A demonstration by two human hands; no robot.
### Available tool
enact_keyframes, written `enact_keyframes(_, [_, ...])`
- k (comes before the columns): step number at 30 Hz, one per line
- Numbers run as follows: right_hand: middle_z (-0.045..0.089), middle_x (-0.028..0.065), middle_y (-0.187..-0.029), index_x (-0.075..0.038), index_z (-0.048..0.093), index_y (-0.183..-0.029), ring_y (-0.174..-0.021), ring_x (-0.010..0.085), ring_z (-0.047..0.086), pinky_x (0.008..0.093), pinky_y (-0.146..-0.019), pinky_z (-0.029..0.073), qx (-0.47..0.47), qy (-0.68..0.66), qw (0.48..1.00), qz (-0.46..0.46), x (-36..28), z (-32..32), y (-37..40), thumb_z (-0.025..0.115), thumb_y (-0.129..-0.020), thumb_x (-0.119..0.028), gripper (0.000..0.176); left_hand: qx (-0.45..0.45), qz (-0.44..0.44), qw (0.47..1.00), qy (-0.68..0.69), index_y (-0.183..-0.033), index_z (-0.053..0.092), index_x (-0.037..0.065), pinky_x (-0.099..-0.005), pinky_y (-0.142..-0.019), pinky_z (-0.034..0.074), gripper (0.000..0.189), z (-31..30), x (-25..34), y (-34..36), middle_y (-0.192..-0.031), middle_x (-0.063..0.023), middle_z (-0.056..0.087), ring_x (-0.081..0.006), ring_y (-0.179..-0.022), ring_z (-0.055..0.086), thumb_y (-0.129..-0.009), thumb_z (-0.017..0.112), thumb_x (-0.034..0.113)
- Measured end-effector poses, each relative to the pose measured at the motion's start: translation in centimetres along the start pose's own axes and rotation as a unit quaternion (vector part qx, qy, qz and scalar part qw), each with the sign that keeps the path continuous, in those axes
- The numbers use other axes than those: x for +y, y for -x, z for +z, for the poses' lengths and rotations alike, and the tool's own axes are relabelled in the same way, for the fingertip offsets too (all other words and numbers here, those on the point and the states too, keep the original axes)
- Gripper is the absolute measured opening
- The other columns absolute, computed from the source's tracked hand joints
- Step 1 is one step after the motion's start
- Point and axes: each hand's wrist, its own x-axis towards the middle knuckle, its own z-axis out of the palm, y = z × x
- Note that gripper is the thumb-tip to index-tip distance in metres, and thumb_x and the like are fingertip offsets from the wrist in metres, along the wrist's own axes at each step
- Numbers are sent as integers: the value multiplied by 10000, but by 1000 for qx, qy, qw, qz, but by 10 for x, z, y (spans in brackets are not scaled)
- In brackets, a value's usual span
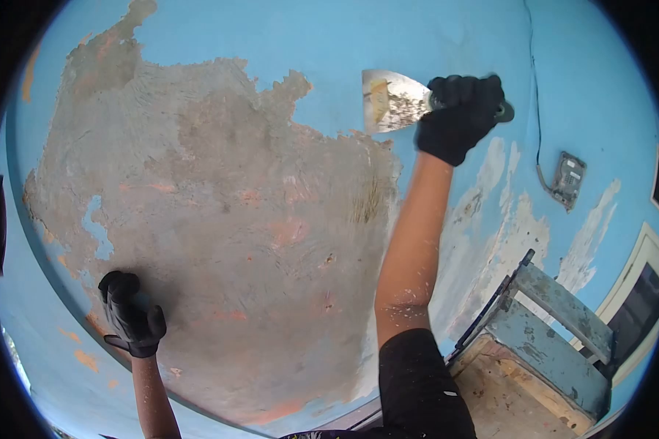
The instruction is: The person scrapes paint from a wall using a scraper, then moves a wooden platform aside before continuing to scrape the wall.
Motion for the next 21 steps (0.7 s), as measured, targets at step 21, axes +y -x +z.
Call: enact_keyframes(21, [206, -39, -553, -175, 253, -621, -497, 123, 226, 336, -520, 293, -139, -50, 989, -27, 0, -32, 7, 451, -988, -257, 425, -13, 28, 998, -58, -972, 535, 69, -477, -782, 432, 427, 5, 12, -3, -906, -117, 559, -353, -888, 540, -824, 606, 464])
